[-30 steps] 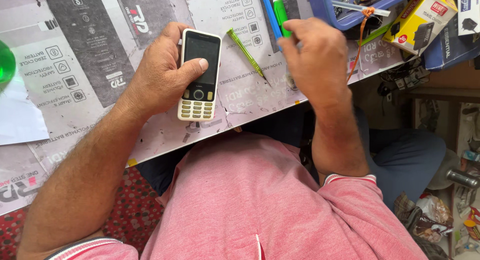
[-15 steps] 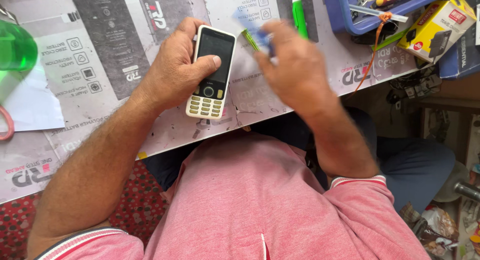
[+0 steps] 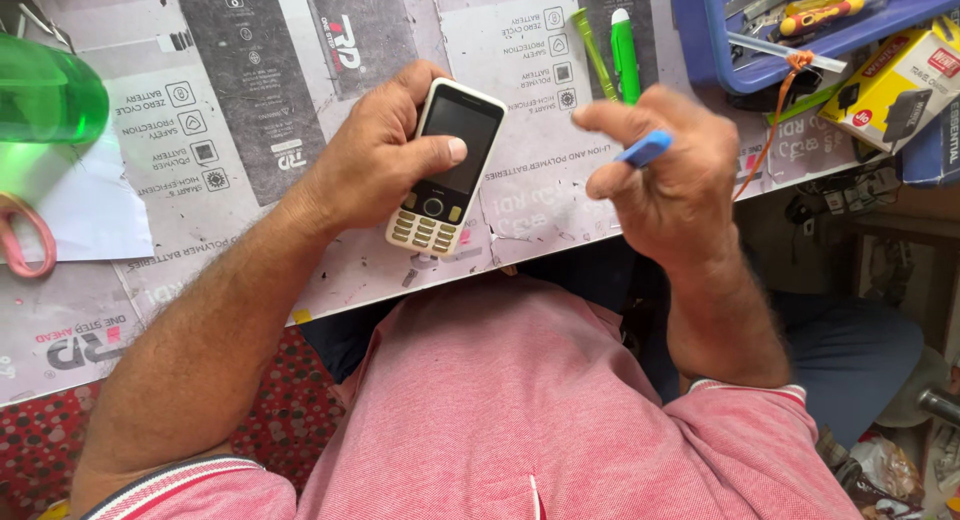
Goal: The person removes the back cover and battery from a mobile phone, uses a brush to clean the internal circuitry and keypad area, and wipes the screen and external casing with a blue cloth.
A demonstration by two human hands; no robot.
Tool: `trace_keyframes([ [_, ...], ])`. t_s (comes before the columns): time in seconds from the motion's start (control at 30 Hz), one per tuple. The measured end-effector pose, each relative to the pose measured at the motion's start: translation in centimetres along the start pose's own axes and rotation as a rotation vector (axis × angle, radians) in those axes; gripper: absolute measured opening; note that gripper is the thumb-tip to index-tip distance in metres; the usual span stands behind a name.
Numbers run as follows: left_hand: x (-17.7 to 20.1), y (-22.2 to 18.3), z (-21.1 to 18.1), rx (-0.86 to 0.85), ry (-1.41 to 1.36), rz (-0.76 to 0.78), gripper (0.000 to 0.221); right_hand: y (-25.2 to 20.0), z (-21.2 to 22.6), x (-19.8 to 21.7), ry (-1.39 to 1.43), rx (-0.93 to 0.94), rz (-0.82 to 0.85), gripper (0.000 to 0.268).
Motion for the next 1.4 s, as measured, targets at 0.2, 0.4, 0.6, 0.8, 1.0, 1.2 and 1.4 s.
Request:
trace_keyframes([
  [0.2, 0.5, -0.4, -0.8, -0.074, 0.242, -0.046, 0.031, -0.6, 0.0, -0.3, -0.018, 0.059, -0.036, 0.042],
  [0.4, 0.6, 0.0, -0.2, -0.018, 0.214, -0.052, 0.032, -1.0, -1.0, -3.5, 0.440, -0.115, 0.212, 0.052],
  [0.6, 1.4, 0.1, 0.1, -0.013, 0.189, -0.096, 0.030, -2.3, 1.3, -4.8, 1.318, -0.018, 0.555, 0.098],
  [0.8, 0.9, -0.1, -0.8, -0.078, 0.300, -0.102, 0.033, -4.1, -1.1, -7.3, 1.216, -0.358, 0.528, 0.063],
  [1.0, 0.8, -0.1, -1.1, -0.101, 0.369, -0.103, 0.033, -1.6, 0.7, -4.5, 0.048, 0.024, 0.245, 0.046],
  [1.2, 0.4, -0.3, -1.7, -0.158, 0.347, -0.086, 0.041, -0.7, 1.6, -4.4, -0.159, 0.105, 0.172, 0.051],
  [1.4, 0.2, -0.1, -1.2, -0.140, 0.367, -0.105, 0.032, -0.3, 2.0, -5.5, -0.227, 0.155, 0.144, 0.064],
])
Point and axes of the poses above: each hand's wrist, its own y-axis towards the middle knuckle, its own x-axis out of the back of the hand, z = x × y, the point moved 10 cm from there along y, towards the middle knuckle, and after that the axes turned 7 degrees about -y, right-handed, at the moved point
